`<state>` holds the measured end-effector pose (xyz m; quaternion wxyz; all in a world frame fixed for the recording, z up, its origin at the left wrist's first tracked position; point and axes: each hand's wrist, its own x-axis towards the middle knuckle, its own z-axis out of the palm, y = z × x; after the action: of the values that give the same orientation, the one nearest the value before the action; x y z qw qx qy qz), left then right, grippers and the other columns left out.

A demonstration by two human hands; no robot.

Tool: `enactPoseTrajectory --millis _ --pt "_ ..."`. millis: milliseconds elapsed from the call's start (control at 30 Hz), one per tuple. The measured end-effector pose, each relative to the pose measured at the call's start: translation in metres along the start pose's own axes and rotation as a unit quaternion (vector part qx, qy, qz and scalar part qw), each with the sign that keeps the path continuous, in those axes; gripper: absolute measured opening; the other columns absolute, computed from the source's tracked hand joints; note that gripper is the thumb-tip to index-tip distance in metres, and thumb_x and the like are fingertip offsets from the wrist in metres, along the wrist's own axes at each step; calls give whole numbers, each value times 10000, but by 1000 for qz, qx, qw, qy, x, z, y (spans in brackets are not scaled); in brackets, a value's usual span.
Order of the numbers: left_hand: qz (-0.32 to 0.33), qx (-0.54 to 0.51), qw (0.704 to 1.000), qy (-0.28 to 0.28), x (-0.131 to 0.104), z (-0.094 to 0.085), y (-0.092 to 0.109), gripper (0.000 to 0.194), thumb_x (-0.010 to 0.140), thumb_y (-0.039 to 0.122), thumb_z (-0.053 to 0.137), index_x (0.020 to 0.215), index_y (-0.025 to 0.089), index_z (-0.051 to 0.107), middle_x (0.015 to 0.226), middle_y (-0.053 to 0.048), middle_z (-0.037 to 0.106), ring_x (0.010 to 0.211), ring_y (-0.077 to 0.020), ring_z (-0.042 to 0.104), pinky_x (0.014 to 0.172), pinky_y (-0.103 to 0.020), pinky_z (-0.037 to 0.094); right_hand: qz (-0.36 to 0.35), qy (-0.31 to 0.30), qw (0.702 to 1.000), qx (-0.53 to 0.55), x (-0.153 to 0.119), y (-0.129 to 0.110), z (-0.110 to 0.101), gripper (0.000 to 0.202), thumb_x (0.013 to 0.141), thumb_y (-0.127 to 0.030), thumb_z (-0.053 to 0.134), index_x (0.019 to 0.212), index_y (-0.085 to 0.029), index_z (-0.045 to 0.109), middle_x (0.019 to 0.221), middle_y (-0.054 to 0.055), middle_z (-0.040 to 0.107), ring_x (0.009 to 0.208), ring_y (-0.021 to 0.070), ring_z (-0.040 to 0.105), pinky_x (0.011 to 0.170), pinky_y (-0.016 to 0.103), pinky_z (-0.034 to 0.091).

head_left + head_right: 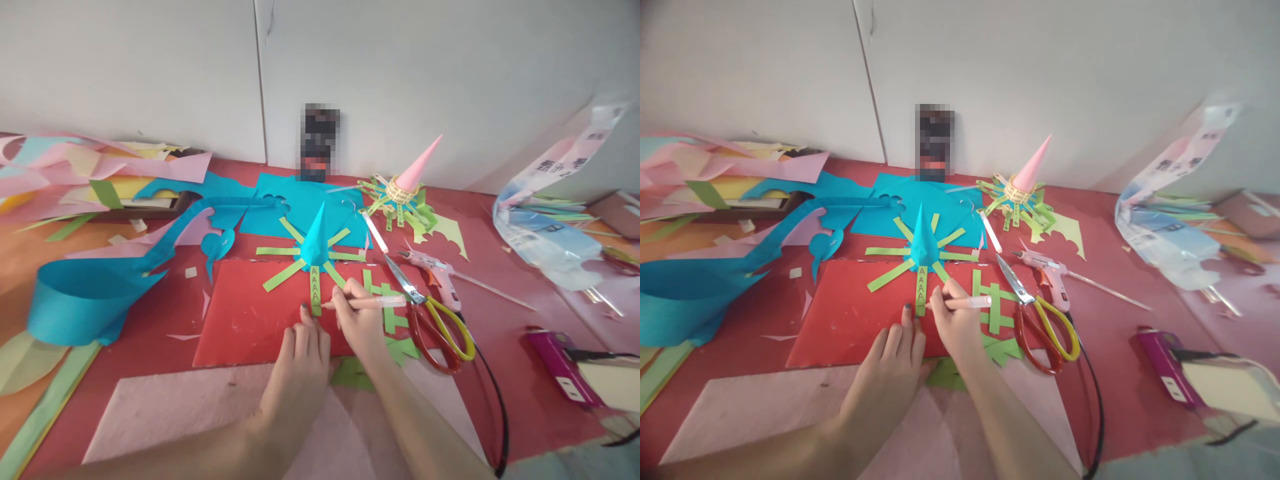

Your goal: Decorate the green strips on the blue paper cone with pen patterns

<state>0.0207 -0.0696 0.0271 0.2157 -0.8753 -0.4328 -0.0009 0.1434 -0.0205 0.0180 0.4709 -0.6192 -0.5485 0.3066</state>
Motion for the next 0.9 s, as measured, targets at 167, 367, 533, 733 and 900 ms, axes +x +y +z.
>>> enactPoseTrajectory --millis 167,367,533,733,900 --pt "2 6 1000 -1 0 -1 -1 339 814 330 563 1025 78 646 1149 -200 616 936 -260 578 696 -340 464 0 -28 1000 7 -1 -1 0 328 862 -341 475 582 -240 338 380 -94 336 453 147 592 550 267 512" --pt "4 12 1000 -1 0 0 -1 339 783 312 592 1043 100 646 1162 -179 615 972 -265 570 708 -342 466 5 -49 999 14 -1 -6 -1 352 857 -368 487 568 -241 331 383 -81 362 501 168 627 550 276 519" --pt "5 8 1000 -8 0 1 0 348 805 336 576 1046 94 643 1164 -192 610 984 -267 567 712 -342 464 -1 -42 999 1 -1 -3 0 338 872 -373 481 589 -244 349 375 -84 387 467 157 610 557 275 522" --pt "-1 5 1000 -7 0 1 0 373 839 371 525 1061 93 636 1160 -190 610 949 -254 574 706 -336 459 -14 -35 999 14 0 0 0 331 881 -400 482 608 -242 382 392 -65 464 624 177 686 605 255 535" --pt "3 -5 1000 -4 1 1 -1 366 817 342 566 1059 76 634 1131 -199 620 915 -259 577 718 -348 458 -8 -36 999 19 0 -2 0 331 881 -398 486 607 -243 384 394 -59 476 646 184 691 641 271 544"
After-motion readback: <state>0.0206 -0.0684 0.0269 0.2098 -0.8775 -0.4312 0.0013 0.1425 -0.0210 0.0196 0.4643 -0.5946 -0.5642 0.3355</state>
